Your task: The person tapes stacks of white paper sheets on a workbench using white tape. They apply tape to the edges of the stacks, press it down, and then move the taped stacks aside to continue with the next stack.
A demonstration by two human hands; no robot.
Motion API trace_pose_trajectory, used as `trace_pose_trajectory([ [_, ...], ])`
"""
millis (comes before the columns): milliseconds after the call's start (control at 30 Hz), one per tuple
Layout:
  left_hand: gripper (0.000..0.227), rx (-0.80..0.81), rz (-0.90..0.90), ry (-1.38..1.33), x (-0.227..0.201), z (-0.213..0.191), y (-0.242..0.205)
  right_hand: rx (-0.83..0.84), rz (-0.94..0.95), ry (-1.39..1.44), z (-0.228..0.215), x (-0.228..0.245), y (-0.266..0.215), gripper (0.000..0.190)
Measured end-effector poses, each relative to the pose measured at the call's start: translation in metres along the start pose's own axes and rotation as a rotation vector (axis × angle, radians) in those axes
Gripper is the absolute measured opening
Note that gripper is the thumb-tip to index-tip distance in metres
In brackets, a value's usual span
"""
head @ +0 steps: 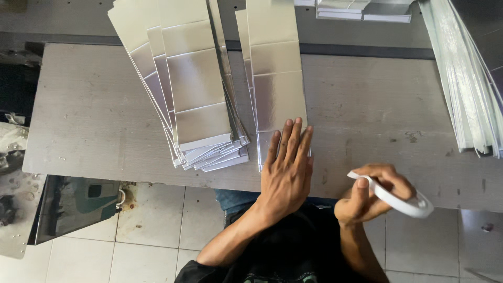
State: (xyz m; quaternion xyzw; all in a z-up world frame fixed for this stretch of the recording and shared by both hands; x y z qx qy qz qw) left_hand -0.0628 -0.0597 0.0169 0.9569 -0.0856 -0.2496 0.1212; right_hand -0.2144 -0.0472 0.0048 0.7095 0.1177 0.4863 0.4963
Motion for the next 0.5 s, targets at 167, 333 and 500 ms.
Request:
trace_pose_trajectory([
  [167,0.063,0.055,0.098,-0.1,0.011,-0.001,-0.006,0.128,0.257,0.102,-0.003,-0.022,-0.004,0.051],
  [333,0.058,0.031,0.228,-0.148,0.02,-0.024,-0.006,0.116,0.355,0.179,0.003,-0.027,-0.009,0.058],
  [500,0.036,-0.004,0.214,-0.31,0.022,-0.039,0.004,0.134,0.395,0.205,0.003,-0.03,-0.014,0.054],
])
Point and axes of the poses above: each hand's wrist, its own y-axis towards the middle knuckle, its own z-axis out of the palm, x = y × z, the point moved 4 cm from there along y, towards the middle knuckle, and after that the axes turned 6 degrees about -z, right-handed, at the moved point
